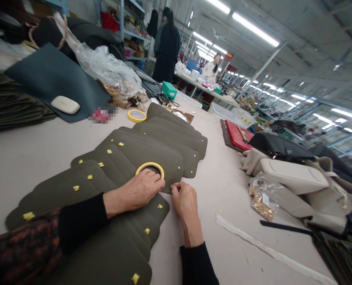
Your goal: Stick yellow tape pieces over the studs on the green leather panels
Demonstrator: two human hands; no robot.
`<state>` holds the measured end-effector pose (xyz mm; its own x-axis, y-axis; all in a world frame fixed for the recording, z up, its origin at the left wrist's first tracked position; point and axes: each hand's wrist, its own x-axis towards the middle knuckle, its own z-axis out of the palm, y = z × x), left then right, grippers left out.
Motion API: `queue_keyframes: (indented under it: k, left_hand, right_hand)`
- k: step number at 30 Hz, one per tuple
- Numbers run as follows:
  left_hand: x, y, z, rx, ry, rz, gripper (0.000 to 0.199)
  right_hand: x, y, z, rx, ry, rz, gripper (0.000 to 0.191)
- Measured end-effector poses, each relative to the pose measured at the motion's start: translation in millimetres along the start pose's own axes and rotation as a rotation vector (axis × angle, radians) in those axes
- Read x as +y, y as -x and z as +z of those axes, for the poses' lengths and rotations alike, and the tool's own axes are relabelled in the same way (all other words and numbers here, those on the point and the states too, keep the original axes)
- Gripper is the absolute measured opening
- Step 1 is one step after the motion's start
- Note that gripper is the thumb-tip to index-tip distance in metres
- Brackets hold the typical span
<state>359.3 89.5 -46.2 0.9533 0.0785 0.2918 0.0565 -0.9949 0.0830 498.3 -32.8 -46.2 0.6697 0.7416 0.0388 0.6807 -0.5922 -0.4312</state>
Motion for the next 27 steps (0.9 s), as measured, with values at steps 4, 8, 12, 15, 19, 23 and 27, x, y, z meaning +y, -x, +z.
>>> queue_keyframes:
  k: [4,8,12,15,19,23,27]
  left_hand:
    - [-1.9,-2.0,-8.5,-0.039,0.049,-0.012,0.011]
    - [-9.2,-2.7,-14.1,-0.006,0.124,-0.038,0.015]
    - [-17.1,-2.6,-12.7,0.095,0.236,-0.064,0.017]
    - [-18.4,-1.8,-9.2,0.152,0.32,-0.047,0.017]
    - [-16.2,-0.7,-5.2,0.232,0.372,-0.044,0.018]
    - [-15.1,0.3,-3.1,0.296,0.348,-0.063,0.019]
    - [-14.9,1.7,-2.4,0.324,0.319,-0.071,0.02]
  right_hand:
    - [-0.7,4.6,-2.5,-0.062,-0.081,0.064,0.019]
    - [1.2,11.7,-4.3,-0.218,-0.193,0.037,0.018]
    - [5.1,16.9,-4.2,-0.276,-0.302,-0.029,0.017]
    - [9.4,19.1,-4.5,-0.183,-0.317,-0.103,0.014]
    - [16.2,19.7,-12.2,-0.059,-0.431,-0.143,0.022]
    - [12.0,22.9,-19.0,-0.059,-0.413,-0.07,0.021]
    - [-2.7,27.7,-11.7,-0.082,-0.214,-0.034,0.018]
